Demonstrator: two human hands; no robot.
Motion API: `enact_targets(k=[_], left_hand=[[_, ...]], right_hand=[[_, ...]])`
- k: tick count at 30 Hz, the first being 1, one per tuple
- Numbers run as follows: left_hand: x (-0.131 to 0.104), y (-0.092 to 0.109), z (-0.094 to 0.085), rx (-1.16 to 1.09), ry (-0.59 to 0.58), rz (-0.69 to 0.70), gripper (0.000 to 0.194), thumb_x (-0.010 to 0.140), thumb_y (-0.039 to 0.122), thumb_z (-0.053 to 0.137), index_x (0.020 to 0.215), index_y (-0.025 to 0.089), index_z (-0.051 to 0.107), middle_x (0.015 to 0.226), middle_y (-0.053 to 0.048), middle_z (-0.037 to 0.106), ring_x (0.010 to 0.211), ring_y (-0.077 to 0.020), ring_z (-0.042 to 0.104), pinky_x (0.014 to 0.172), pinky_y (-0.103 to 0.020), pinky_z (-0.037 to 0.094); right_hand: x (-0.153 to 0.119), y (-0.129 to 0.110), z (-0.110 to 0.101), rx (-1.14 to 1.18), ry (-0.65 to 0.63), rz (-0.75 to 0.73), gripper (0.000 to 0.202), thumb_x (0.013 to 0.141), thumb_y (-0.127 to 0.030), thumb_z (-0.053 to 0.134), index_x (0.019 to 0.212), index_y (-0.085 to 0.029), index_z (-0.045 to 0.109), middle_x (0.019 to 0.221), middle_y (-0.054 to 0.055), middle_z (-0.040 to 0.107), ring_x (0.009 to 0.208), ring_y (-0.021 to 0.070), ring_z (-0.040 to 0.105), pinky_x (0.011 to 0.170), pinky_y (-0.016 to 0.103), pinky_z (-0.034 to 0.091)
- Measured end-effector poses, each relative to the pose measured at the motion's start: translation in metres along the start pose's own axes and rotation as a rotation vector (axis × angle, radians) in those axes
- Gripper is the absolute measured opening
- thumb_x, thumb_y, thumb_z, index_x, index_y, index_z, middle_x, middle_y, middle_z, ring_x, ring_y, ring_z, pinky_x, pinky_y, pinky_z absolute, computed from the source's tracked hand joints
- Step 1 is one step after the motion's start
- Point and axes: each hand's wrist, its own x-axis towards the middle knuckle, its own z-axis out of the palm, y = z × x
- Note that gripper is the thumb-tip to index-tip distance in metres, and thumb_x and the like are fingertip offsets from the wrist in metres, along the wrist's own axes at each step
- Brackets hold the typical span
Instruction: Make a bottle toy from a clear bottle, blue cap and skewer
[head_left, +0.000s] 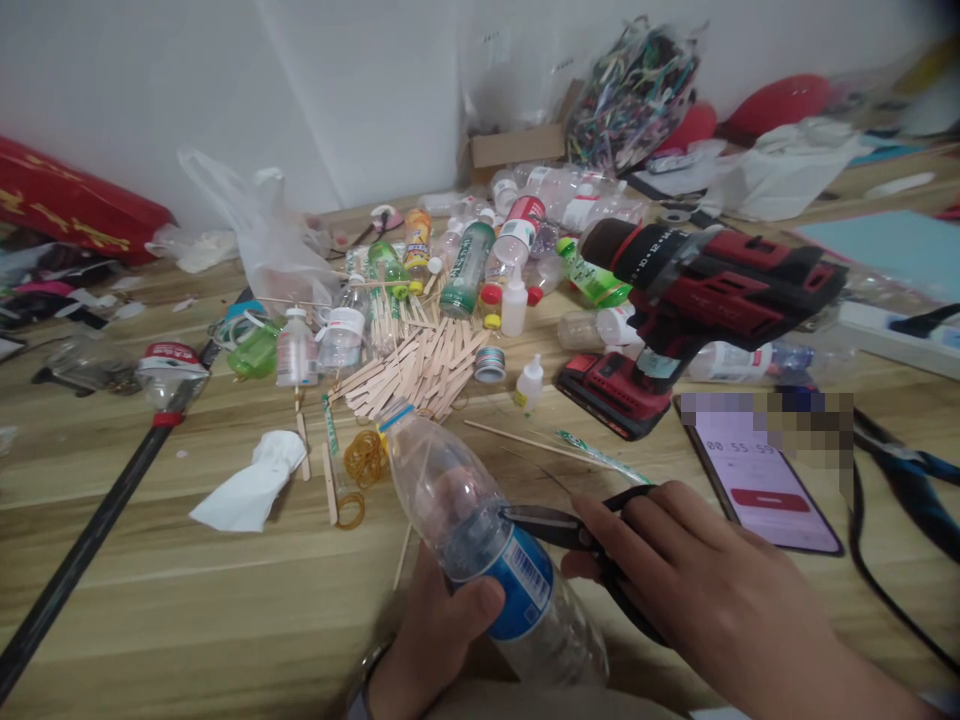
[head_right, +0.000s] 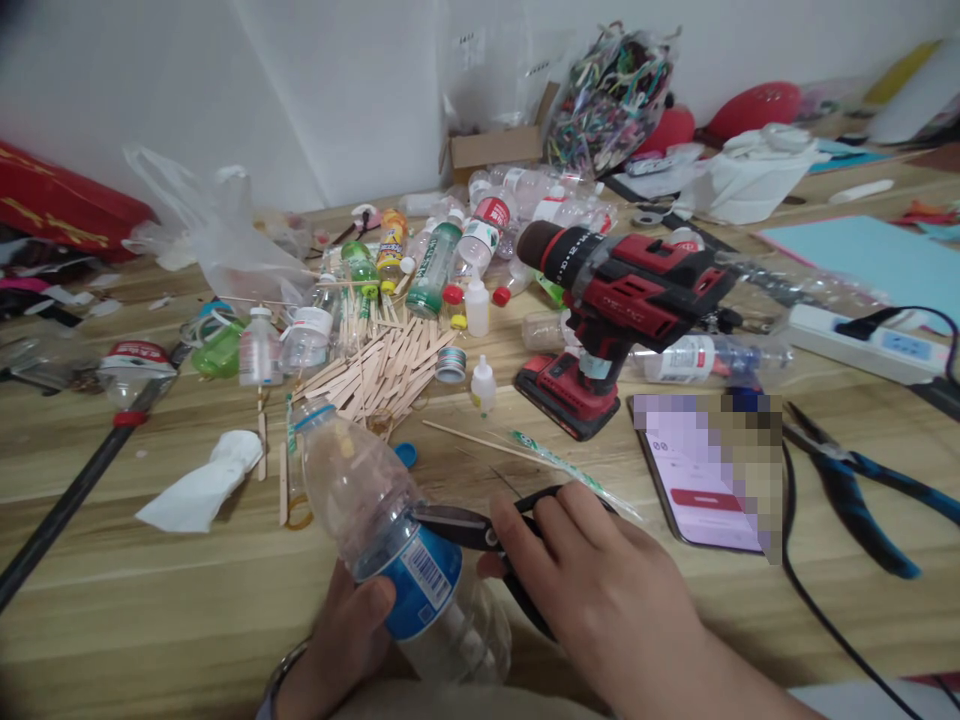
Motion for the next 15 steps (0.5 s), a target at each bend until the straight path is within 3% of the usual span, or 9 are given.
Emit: enact_targets(k=[4,10,15], left_hand=[[0.0,-0.003,0.0,-0.107,-0.025,-0.028,0.068,0.068,0.06,0.08,0.122,0.022,0.065,0.109,-0.011,0.072,0.101,-0.0311,0.067,0.089,-0.044,0.054],[0.003,0.006,0.011,-0.231,-0.002,-0.064,0.066,0.061,0.056,0.086,0.115,0.023,0.067,0.103,-0.008,0.073,0.091,-0.0266,0.068,0.082,-0.039,0.055],[0.005,0.013,0.014,-0.238,-0.001,-0.054,0.061,0.062,0.056,0.086,0.108,0.02,0.07,0.096,-0.007,0.073,0.086,-0.024,0.068,0.078,-0.036,0.055]], right_hand=[[0.002,0.0,0.003,0.009,0.028,-0.008,0.032,0.11,-0.028,0.025,0.123,-0.012,0.05,0.075,0.003,0.057,0.076,0.0209,0.052,0.057,0.03,0.036],[0.012,0.007,0.01,0.086,0.178,-0.05,0.037,0.11,-0.03,0.022,0.111,-0.014,0.055,0.067,0.002,0.06,0.067,0.0188,0.054,0.051,0.029,0.038],[0.013,0.012,0.012,0.197,0.13,0.005,0.036,0.109,-0.035,0.022,0.112,-0.019,0.054,0.075,0.003,0.064,0.073,0.0209,0.058,0.051,0.029,0.046]])
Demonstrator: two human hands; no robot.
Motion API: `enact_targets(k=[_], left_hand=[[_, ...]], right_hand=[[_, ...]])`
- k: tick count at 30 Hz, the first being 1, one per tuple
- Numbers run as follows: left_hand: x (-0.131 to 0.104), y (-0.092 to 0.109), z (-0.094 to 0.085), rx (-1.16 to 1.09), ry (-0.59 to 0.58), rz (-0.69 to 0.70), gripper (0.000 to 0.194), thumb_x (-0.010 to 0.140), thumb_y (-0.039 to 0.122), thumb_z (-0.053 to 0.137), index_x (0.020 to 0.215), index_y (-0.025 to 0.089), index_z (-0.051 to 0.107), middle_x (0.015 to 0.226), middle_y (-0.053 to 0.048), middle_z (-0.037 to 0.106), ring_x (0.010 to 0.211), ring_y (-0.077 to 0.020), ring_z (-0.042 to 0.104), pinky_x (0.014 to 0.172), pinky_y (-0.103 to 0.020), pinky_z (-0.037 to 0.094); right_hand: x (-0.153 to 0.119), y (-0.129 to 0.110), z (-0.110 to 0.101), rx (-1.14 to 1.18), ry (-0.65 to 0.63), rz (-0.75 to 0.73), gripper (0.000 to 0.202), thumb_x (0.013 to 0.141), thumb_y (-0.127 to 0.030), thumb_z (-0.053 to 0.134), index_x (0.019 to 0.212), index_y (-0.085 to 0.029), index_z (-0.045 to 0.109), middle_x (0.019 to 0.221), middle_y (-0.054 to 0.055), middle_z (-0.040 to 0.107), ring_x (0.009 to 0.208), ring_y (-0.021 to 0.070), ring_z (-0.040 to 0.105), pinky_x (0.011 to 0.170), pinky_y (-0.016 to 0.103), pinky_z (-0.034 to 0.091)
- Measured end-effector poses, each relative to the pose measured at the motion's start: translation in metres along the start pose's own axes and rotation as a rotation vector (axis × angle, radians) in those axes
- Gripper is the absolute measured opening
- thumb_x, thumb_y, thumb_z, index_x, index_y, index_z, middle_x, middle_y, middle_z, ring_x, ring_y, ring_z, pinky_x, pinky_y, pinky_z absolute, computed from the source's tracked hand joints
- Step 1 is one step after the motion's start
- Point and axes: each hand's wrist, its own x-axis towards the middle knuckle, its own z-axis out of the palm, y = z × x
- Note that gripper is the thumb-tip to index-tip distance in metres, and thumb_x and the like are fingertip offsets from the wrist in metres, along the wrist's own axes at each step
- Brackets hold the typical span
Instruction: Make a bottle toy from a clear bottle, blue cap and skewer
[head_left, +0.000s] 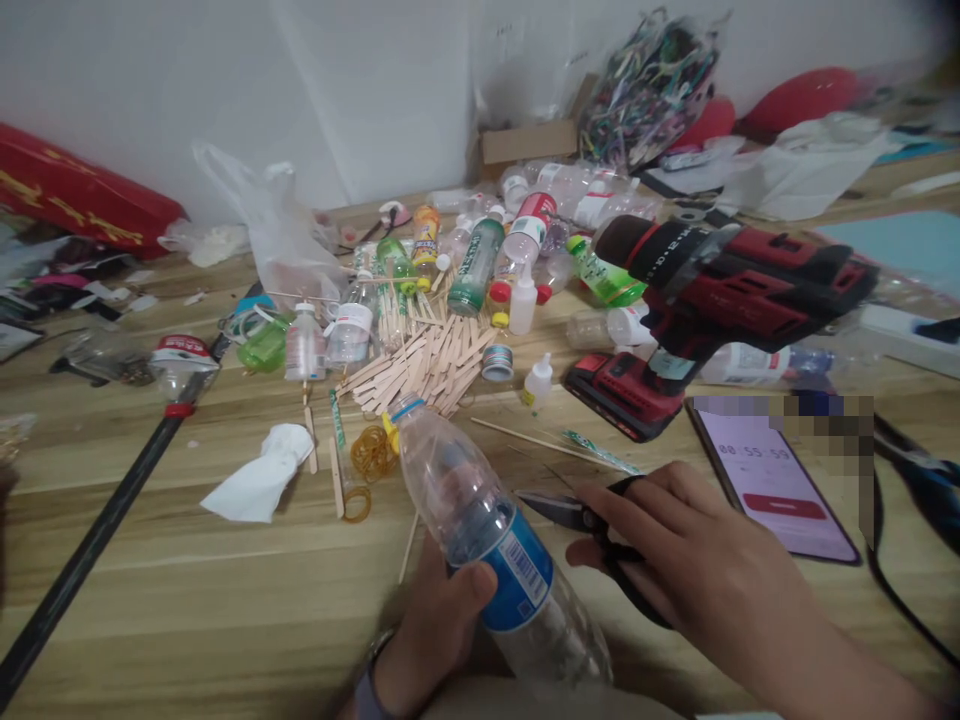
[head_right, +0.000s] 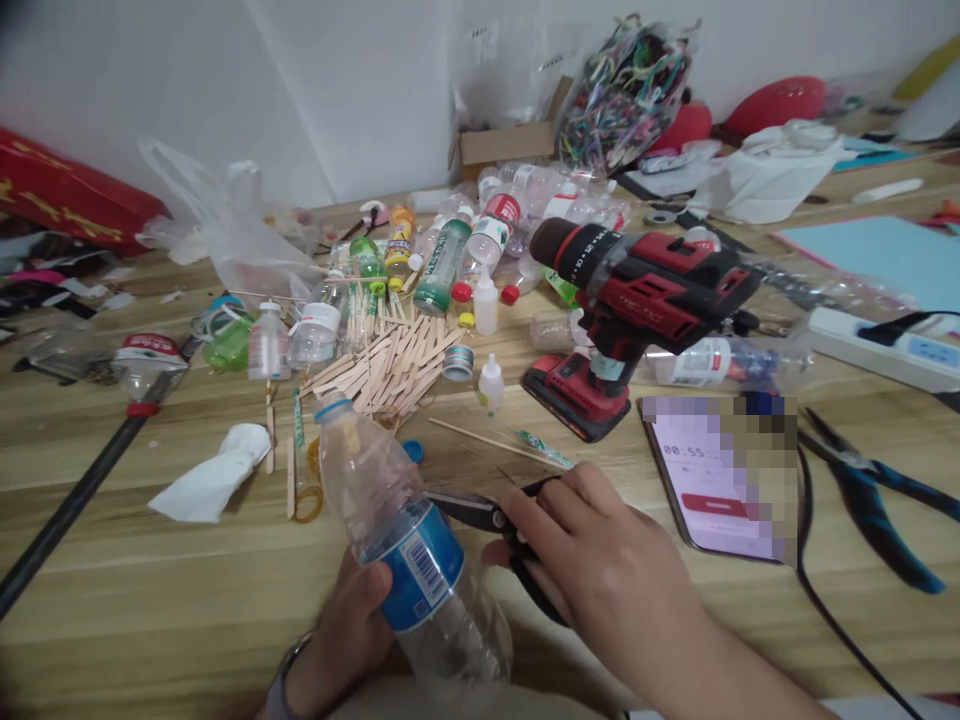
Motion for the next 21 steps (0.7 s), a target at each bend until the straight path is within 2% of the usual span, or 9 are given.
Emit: enact_targets(k=[4,8,10,12,15,21], left_hand=[[0.0,-0.001,-0.004,0.022,0.013,0.008,0.067,0.061,0.058,0.085,0.114,0.02,0.069,0.1,-0.008,0.073,0.091,-0.0261,0.067,0.082,-0.038,0.054],[-0.001,-0.006,-0.012,0.091,-0.003,0.046,0.061,0.066,0.058,0.082,0.112,0.019,0.07,0.095,-0.007,0.072,0.084,-0.0235,0.066,0.077,-0.035,0.054],[-0.002,-0.007,-0.015,0.109,0.0,0.057,0.064,0.066,0.056,0.082,0.117,0.02,0.068,0.099,-0.008,0.072,0.087,-0.0248,0.066,0.079,-0.036,0.055],[-0.003,-0.008,-0.016,0.106,0.014,0.058,0.073,0.064,0.057,0.084,0.124,0.021,0.064,0.111,-0.01,0.071,0.098,-0.0296,0.066,0.086,-0.041,0.054],[-0.003,-0.007,-0.015,0.116,0.021,0.056,0.08,0.061,0.058,0.085,0.128,0.022,0.062,0.125,-0.013,0.067,0.113,-0.0364,0.063,0.097,-0.048,0.051],[-0.003,-0.002,-0.011,0.192,0.043,0.1,0.067,0.062,0.056,0.085,0.117,0.021,0.066,0.119,-0.012,0.069,0.119,-0.0385,0.06,0.103,-0.051,0.047]], right_hand=[[-0.003,0.002,0.0,0.055,-0.052,0.031,0.039,0.107,-0.046,0.025,0.116,-0.022,0.054,0.076,0.004,0.062,0.075,0.0234,0.06,0.046,0.029,0.046],[-0.005,0.004,-0.001,0.197,-0.11,0.047,0.041,0.104,-0.053,0.033,0.122,-0.021,0.052,0.081,0.005,0.062,0.079,0.0231,0.059,0.053,0.029,0.052],[-0.006,0.005,-0.002,0.286,-0.148,0.042,0.037,0.103,-0.05,0.04,0.125,-0.022,0.051,0.083,0.005,0.061,0.08,0.0221,0.058,0.058,0.028,0.054],[-0.006,0.004,-0.003,0.327,-0.169,0.034,0.035,0.102,-0.047,0.045,0.125,-0.022,0.051,0.083,0.005,0.06,0.08,0.0222,0.056,0.06,0.029,0.054],[-0.005,0.001,-0.004,0.301,-0.14,0.019,0.034,0.102,-0.047,0.044,0.121,-0.021,0.053,0.08,0.005,0.058,0.079,0.0236,0.054,0.059,0.031,0.053],[-0.006,-0.005,-0.003,0.163,-0.086,0.007,0.033,0.107,-0.037,0.029,0.116,-0.019,0.055,0.08,0.006,0.06,0.079,0.0244,0.054,0.059,0.035,0.05]])
